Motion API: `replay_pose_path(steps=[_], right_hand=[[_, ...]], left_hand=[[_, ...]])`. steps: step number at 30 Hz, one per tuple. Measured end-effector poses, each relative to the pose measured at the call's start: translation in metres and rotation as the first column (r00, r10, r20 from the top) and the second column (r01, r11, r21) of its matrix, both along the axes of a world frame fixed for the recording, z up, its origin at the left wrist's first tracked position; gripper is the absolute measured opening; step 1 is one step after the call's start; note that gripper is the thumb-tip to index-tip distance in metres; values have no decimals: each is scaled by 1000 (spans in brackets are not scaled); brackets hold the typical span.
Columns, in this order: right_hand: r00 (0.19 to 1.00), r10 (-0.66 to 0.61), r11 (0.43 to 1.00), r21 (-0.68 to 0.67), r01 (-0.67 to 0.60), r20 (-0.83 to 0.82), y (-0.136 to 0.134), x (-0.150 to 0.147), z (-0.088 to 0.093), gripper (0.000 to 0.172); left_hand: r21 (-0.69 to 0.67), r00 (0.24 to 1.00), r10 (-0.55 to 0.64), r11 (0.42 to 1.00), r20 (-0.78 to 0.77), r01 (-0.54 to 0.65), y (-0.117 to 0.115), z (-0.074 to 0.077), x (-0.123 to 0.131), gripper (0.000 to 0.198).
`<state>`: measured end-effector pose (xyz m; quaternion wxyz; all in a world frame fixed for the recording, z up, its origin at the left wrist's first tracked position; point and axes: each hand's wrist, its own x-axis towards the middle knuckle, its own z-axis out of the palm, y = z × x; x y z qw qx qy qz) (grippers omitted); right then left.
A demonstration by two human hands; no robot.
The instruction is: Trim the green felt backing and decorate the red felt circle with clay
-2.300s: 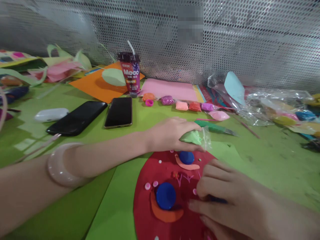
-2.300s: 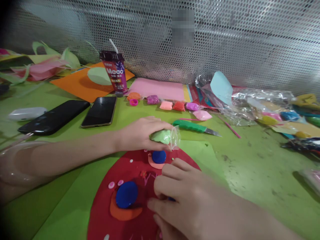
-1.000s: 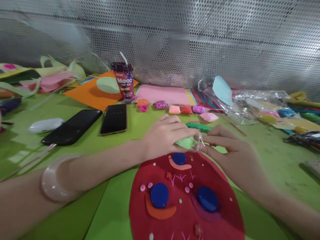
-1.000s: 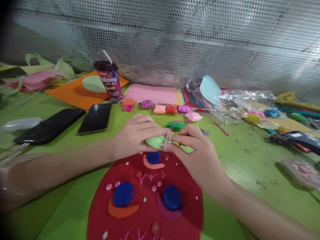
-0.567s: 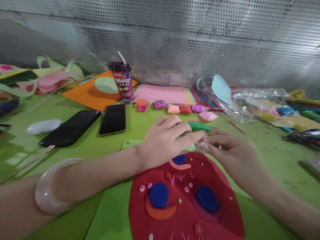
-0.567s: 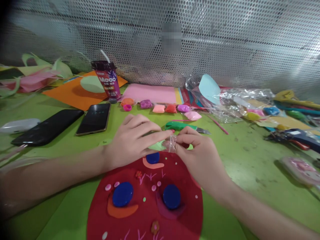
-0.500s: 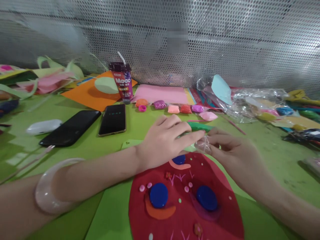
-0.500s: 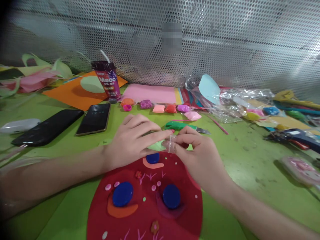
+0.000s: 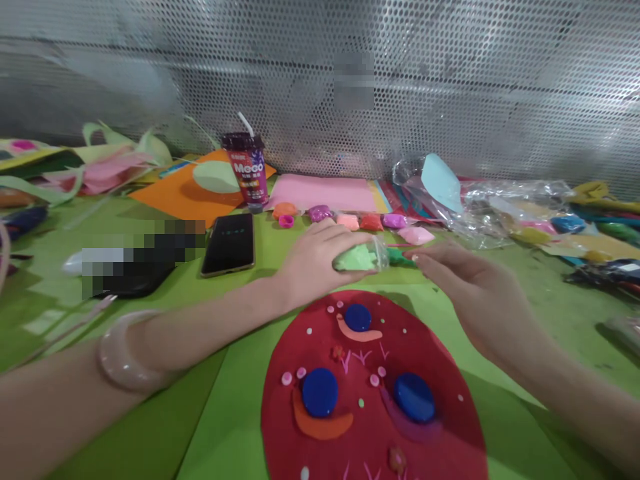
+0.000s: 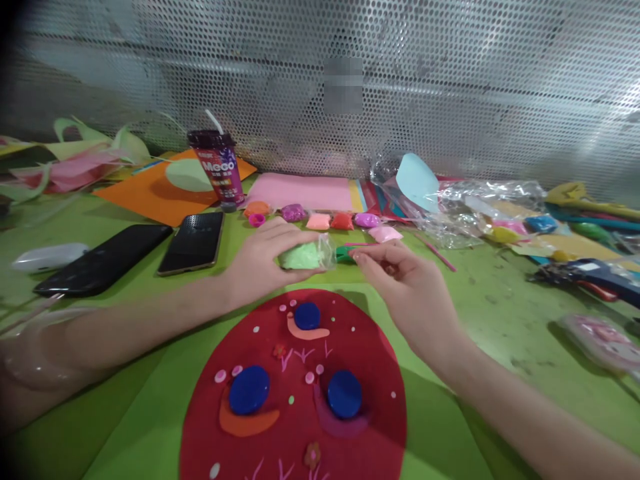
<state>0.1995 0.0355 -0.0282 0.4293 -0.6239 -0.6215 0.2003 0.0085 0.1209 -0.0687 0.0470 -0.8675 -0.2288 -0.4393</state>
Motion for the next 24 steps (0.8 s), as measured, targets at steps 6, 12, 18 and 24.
replay_pose_path(steps=[6, 12, 18, 24], right_hand=[[983, 35, 999, 6, -35, -180, 7, 4, -8, 19], [966, 146, 988, 77, -133, -214, 0, -2, -5, 19], [984, 163, 985, 67, -159, -65, -6, -3, -1, 15], [979, 203, 977, 68, -201, -26, -10, -6, 5, 27]], left_hand=[[-83, 998, 12, 997, 59, -7, 2, -1, 0, 34], [-44, 999, -32, 998, 43, 34, 1, 1, 2, 35], [-44, 1000, -23, 999, 20, 24, 1, 2, 2, 37], [-66, 999, -40, 997, 19, 41, 0, 2, 2, 36]])
